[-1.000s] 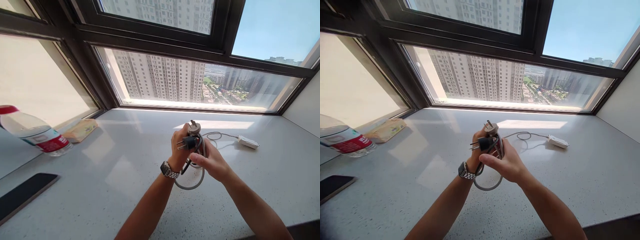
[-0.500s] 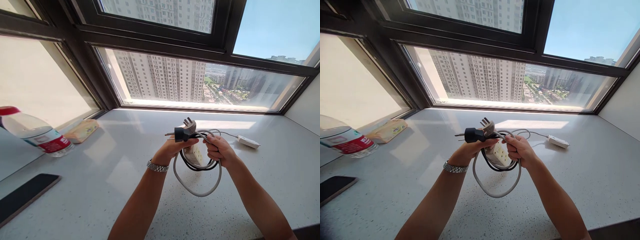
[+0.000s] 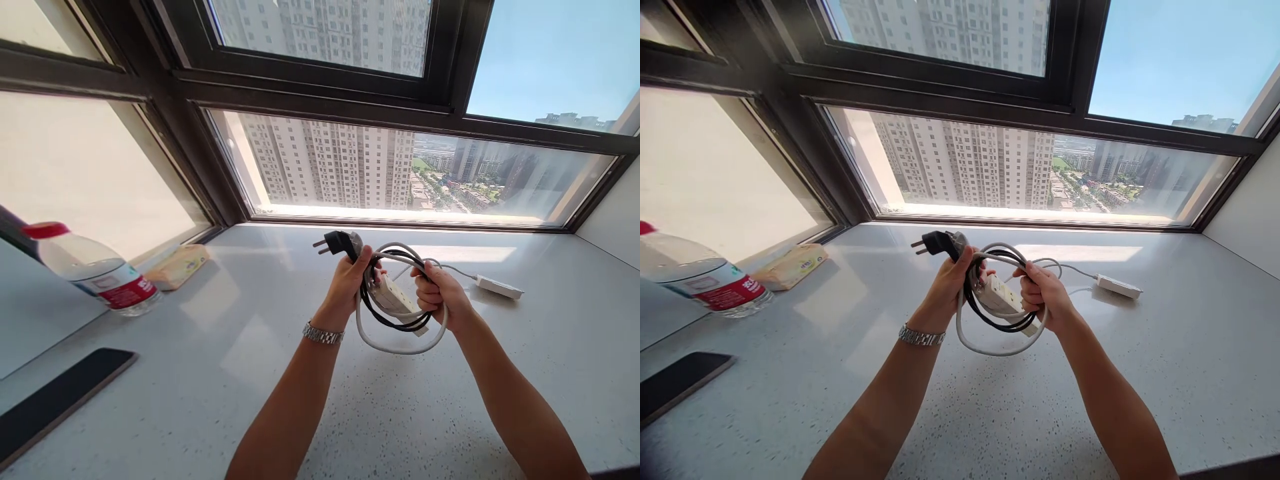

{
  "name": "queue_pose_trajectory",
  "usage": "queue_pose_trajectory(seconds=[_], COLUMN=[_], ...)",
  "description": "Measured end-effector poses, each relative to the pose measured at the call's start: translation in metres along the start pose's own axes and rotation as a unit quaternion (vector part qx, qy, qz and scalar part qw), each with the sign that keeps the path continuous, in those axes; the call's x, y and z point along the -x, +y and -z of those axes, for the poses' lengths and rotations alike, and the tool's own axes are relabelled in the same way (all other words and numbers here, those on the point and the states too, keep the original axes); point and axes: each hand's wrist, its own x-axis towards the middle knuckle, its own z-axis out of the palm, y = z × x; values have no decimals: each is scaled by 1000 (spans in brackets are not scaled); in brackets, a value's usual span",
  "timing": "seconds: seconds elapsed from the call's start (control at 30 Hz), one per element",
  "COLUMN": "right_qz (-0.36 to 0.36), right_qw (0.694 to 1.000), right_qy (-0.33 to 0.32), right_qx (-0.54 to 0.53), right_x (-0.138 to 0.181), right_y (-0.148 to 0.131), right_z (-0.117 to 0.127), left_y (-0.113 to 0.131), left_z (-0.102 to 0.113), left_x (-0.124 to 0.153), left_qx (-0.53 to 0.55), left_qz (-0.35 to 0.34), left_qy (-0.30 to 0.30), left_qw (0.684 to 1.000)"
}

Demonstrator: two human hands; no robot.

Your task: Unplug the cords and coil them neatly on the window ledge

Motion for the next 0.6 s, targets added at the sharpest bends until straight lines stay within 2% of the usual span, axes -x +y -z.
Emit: queue_pose_trajectory(seconds=[0.17,0.33,0.43,0.53,0.6], right_qz=[-38,-53,-29,11,47], right_qw=[993,970,948,908,873], right_qy=[-39,-106,-128,-134,-146], right_qx=[104,210,290,397,462], right_x=[8,14,21,30,37], right_y=[-9,-24,-32,-38,-40], right_z=[0,8,11,5,-2], left_y=[7,10,8,8,8], left_z=[5,-1,-7,-12,-15], left_x=[2,11,16,21,23], left_qx=[-2,-74,-94,-130,-162], left_qz=[19,70,112,163,168], left_qy=[3,-115,-171,-242,-304], left_qw=[1000,988,974,948,924])
